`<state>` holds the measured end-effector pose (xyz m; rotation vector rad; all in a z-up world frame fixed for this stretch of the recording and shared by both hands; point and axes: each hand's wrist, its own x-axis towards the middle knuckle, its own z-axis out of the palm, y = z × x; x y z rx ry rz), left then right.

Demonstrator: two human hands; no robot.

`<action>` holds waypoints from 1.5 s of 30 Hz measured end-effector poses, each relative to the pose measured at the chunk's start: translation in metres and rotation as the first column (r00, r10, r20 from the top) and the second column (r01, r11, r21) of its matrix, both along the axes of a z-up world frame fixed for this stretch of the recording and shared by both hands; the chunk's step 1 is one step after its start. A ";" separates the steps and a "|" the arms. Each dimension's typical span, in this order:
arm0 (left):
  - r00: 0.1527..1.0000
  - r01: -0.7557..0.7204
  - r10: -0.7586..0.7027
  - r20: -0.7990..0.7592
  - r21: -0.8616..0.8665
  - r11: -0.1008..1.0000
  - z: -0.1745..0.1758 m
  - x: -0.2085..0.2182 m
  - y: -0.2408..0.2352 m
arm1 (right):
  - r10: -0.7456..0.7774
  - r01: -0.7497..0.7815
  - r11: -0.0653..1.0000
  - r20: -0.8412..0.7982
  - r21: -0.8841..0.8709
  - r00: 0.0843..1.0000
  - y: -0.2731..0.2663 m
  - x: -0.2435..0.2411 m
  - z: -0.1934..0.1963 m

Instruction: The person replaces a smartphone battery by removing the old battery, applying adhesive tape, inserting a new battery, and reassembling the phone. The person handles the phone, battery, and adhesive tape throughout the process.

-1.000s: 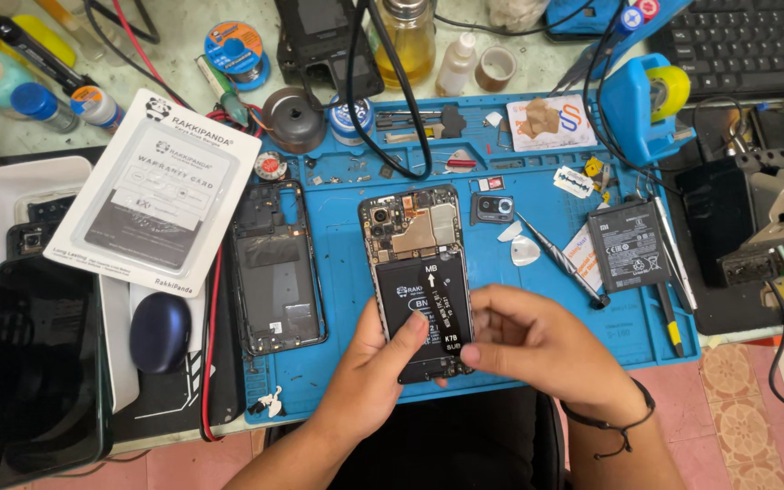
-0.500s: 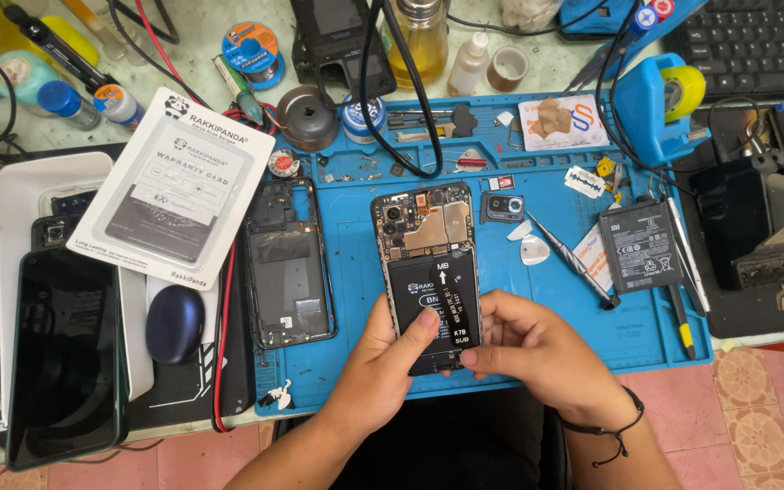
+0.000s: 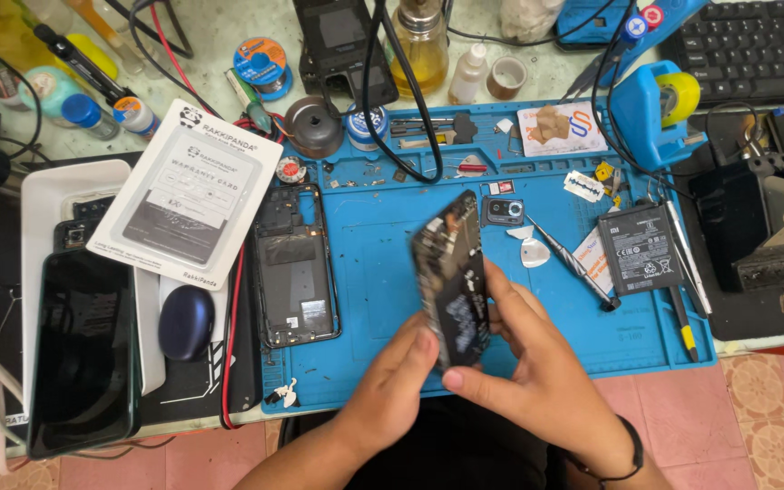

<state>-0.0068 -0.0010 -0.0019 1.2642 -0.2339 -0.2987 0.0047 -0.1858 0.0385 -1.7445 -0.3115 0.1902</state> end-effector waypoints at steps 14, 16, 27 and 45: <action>0.948 -0.287 0.293 0.123 -0.069 0.956 0.002 -0.034 0.019 | -0.195 0.248 0.669 0.156 -0.701 0.968 -0.009 -0.004 0.010; 0.935 -0.289 0.282 0.216 0.000 0.957 0.001 -0.039 0.024 | -0.203 0.271 0.620 0.183 -0.736 0.962 -0.006 -0.004 0.010; 0.940 -0.278 0.205 0.271 0.268 0.922 0.000 -0.036 0.025 | -0.134 0.362 0.582 0.354 -0.728 0.926 0.001 -0.014 -0.006; 0.921 -0.283 0.161 0.355 0.324 0.903 0.004 -0.032 0.027 | -0.145 0.414 0.523 0.401 -0.745 0.904 -0.004 -0.030 -0.012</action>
